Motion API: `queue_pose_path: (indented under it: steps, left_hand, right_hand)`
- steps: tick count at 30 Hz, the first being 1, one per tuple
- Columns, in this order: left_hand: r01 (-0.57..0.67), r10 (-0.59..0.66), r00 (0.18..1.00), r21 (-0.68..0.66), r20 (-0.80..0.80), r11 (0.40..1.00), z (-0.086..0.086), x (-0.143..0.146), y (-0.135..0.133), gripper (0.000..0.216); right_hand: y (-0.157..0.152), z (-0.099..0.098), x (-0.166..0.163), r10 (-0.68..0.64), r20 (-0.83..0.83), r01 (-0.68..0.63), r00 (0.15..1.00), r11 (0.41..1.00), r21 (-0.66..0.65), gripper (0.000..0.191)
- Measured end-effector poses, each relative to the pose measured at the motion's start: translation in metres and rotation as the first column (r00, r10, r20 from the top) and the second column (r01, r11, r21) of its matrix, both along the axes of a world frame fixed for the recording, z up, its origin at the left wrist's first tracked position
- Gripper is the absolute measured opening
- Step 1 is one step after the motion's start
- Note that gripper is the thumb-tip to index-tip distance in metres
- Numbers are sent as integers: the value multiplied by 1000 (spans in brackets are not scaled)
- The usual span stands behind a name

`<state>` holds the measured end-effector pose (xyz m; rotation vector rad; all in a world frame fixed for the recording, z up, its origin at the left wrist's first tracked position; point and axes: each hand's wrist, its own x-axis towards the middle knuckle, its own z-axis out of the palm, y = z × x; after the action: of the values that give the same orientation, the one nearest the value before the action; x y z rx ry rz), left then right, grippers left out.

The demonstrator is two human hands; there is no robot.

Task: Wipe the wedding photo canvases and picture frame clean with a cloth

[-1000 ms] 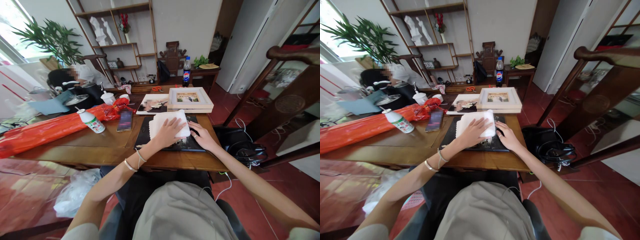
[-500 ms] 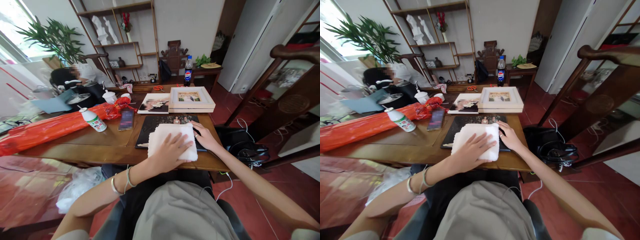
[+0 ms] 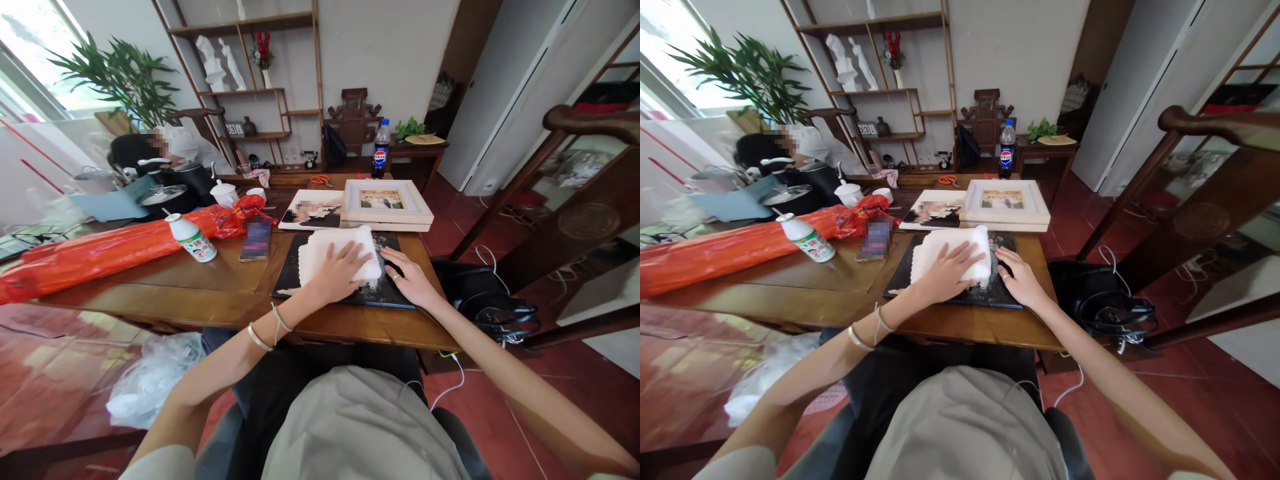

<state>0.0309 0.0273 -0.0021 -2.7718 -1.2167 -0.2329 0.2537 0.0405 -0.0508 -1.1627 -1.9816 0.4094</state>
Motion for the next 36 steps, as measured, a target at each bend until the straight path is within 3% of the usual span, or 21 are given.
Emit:
queue_pose_path:
  steps: [5,8,11,18,22,25,29,32,36]
  left_hand:
    - [123,-123,992,-24,-28,992,3,1,-49,58]
    - [182,-183,983,-45,-15,982,5,-2,-60,58]
    - [170,-169,985,-65,10,983,6,-5,-46,55]
    - [54,-53,999,-58,9,997,6,-8,21,56]
    - [19,-20,1000,-54,-16,998,7,-1,29,57]
    - [-10,9,999,-32,-37,999,4,8,10,57]
    - [-47,50,995,25,-89,999,1,19,-43,60]
    - [6,-1,992,31,-128,999,4,22,-80,63]
    - [68,-68,991,-2,-118,998,8,16,-87,62]
  right_hand:
    - [-1,0,1,-7,26,7,1000,1000,-10,42]
    - [-1,1,1,-3,40,4,999,1000,-14,43]
    - [-1,1,1,-8,32,9,999,1000,-12,42]
    - [0,-1,0,-8,-2,8,1000,1000,-8,37]
    - [0,0,0,-13,4,13,1000,1000,-8,37]
    - [-1,0,0,-8,14,8,1000,1000,-6,38]
    - [0,0,1,-2,11,2,1000,1000,3,41]
    - [-1,-1,2,8,16,-8,1000,1000,0,46]
    - [-1,0,2,28,22,-28,999,1000,0,48]
